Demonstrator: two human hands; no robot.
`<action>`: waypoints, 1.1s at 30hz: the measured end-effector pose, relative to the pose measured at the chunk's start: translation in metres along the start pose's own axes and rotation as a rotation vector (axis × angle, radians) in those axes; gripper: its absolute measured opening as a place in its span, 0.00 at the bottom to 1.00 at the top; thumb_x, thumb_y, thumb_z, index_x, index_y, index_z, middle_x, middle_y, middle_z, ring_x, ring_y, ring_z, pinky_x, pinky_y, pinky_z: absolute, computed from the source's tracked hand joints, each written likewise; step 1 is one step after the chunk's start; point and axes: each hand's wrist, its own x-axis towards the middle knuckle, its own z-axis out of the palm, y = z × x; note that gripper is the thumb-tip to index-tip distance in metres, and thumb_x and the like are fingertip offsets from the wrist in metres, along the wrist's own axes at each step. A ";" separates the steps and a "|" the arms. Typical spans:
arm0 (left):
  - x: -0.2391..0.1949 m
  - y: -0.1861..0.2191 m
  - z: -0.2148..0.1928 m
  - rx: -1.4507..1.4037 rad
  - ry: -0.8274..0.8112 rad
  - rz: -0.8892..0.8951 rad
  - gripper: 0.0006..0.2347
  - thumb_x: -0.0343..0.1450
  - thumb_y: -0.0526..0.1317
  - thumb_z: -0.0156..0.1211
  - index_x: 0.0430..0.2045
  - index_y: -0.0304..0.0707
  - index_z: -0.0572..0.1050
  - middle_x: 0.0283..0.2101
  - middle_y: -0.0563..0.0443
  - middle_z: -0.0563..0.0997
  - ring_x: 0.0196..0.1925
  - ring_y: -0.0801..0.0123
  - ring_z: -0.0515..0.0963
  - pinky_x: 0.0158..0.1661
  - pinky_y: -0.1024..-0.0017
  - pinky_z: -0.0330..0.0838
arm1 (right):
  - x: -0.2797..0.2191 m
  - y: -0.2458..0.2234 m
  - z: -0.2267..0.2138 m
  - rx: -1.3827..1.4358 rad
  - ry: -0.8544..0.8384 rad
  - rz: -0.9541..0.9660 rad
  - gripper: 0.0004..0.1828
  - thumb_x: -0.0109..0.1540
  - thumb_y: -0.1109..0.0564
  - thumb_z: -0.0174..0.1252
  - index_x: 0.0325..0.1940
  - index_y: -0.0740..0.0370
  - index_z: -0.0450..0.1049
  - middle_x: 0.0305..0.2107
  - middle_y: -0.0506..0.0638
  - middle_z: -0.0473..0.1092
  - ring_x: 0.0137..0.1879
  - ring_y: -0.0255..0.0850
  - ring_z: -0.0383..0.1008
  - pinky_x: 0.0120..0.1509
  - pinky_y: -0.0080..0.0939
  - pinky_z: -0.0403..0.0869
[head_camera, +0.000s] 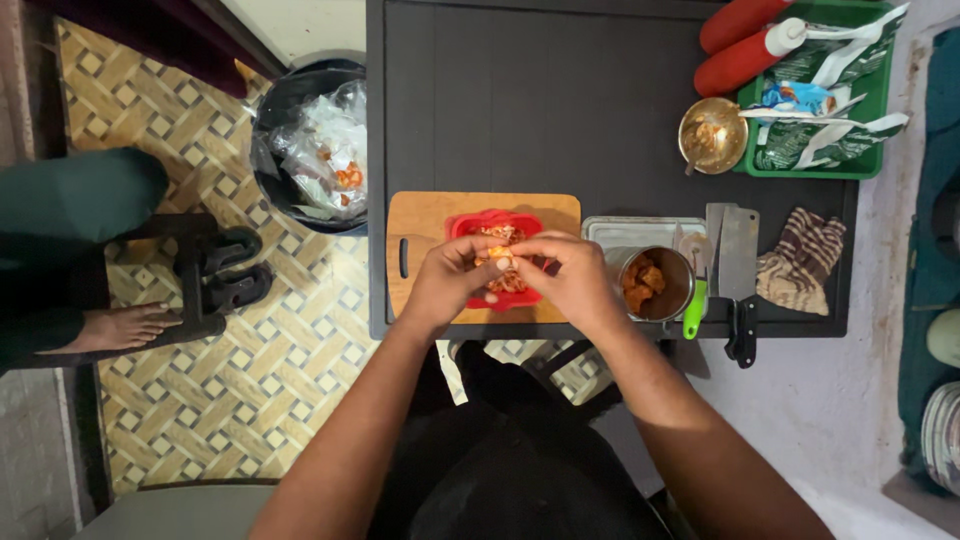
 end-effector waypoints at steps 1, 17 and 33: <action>0.000 -0.001 0.000 0.001 -0.001 0.001 0.11 0.71 0.32 0.64 0.47 0.31 0.78 0.39 0.53 0.83 0.37 0.77 0.83 0.31 0.77 0.79 | 0.001 -0.003 0.000 -0.052 -0.001 0.020 0.11 0.59 0.61 0.67 0.45 0.60 0.83 0.36 0.49 0.80 0.37 0.33 0.80 0.40 0.32 0.77; -0.002 -0.020 -0.010 0.088 0.021 0.037 0.08 0.76 0.35 0.58 0.48 0.35 0.75 0.37 0.57 0.80 0.34 0.80 0.79 0.31 0.77 0.78 | 0.006 0.029 0.005 0.488 0.003 0.459 0.10 0.60 0.62 0.59 0.45 0.65 0.80 0.31 0.49 0.80 0.32 0.32 0.81 0.37 0.30 0.80; -0.007 -0.019 -0.007 0.264 -0.014 0.165 0.13 0.75 0.31 0.58 0.54 0.34 0.77 0.42 0.55 0.84 0.39 0.80 0.81 0.36 0.81 0.77 | -0.001 0.006 0.017 -0.329 -0.013 -0.137 0.09 0.61 0.57 0.65 0.45 0.59 0.82 0.38 0.50 0.81 0.39 0.38 0.83 0.43 0.39 0.81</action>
